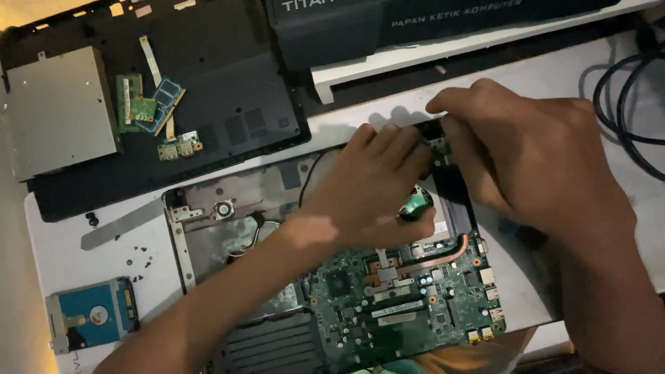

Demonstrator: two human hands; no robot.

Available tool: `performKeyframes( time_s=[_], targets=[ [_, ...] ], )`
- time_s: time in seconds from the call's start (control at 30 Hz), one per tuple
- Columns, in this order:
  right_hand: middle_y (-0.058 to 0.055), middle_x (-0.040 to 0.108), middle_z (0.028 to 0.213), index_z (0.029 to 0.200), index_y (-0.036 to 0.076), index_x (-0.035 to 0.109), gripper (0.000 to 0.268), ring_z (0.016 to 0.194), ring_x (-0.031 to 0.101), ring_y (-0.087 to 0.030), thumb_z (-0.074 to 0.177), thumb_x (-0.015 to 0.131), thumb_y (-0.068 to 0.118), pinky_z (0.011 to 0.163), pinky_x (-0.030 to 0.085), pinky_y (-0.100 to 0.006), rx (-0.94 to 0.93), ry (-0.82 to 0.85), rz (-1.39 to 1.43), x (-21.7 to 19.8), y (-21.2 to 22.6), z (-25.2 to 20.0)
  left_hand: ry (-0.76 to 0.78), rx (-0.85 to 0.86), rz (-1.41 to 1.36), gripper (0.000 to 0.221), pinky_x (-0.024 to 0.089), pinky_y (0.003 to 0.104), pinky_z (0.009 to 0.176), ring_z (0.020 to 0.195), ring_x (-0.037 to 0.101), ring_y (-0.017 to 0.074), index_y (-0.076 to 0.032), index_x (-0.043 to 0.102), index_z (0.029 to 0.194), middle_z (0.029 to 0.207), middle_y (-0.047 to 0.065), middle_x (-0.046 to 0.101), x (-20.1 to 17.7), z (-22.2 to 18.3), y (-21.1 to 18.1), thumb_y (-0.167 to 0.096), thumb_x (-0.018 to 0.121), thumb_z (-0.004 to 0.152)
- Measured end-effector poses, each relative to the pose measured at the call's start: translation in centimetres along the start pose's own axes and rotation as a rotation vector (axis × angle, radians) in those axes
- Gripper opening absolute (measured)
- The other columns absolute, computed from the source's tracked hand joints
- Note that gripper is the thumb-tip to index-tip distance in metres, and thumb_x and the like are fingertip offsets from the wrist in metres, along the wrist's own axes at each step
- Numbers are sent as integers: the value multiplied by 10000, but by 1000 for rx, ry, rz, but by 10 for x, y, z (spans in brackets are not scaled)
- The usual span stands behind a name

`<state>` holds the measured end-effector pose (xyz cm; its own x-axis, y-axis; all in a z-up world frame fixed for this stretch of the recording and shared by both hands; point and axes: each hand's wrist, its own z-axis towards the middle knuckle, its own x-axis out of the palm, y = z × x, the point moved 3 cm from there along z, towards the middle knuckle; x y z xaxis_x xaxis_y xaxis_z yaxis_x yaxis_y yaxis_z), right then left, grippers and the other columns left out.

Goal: Installing and securing a cooling fan and heatsink onto a laptop motherboard using a screwdriver.

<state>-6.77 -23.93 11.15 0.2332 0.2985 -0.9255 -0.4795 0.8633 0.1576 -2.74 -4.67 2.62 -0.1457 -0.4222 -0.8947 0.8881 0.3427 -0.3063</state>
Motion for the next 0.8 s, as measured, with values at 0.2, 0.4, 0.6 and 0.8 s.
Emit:
performKeyframes(
  time_s=[0.2,0.4,0.6,0.8],
  targets=[
    [-92,728,859,1444,-34,874,287,491,523,-228,1164,839,-84,554,408,-416,68,31,-58,3,-5,0,-106,-52,-16,991,421,538,1048,1046,563,354,8,666,1320,1162,154,580,-7,-2,-13,-916,640,962],
    [-109,764,970,1476,-26,838,276,557,559,-245,1202,812,-51,592,420,-438,52,23,-103,7,-14,0,138,-132,-34,1049,378,567,1141,1226,615,453,48,643,1451,1411,275,590,-8,-12,-19,-806,873,886],
    [-83,723,880,1460,-37,844,284,519,523,-206,1177,830,-59,565,387,-406,38,30,-79,10,-17,1,129,-177,-28,1051,426,576,1151,1357,609,478,45,660,1423,1525,327,624,-3,-11,-21,-729,907,758],
    [-110,702,915,1463,-14,785,328,560,563,-249,1145,757,-89,579,440,-439,96,93,20,12,-14,4,131,-184,-125,1102,470,617,1212,1380,596,558,139,615,1455,1539,384,578,0,-12,-21,-658,959,776]
  ],
)
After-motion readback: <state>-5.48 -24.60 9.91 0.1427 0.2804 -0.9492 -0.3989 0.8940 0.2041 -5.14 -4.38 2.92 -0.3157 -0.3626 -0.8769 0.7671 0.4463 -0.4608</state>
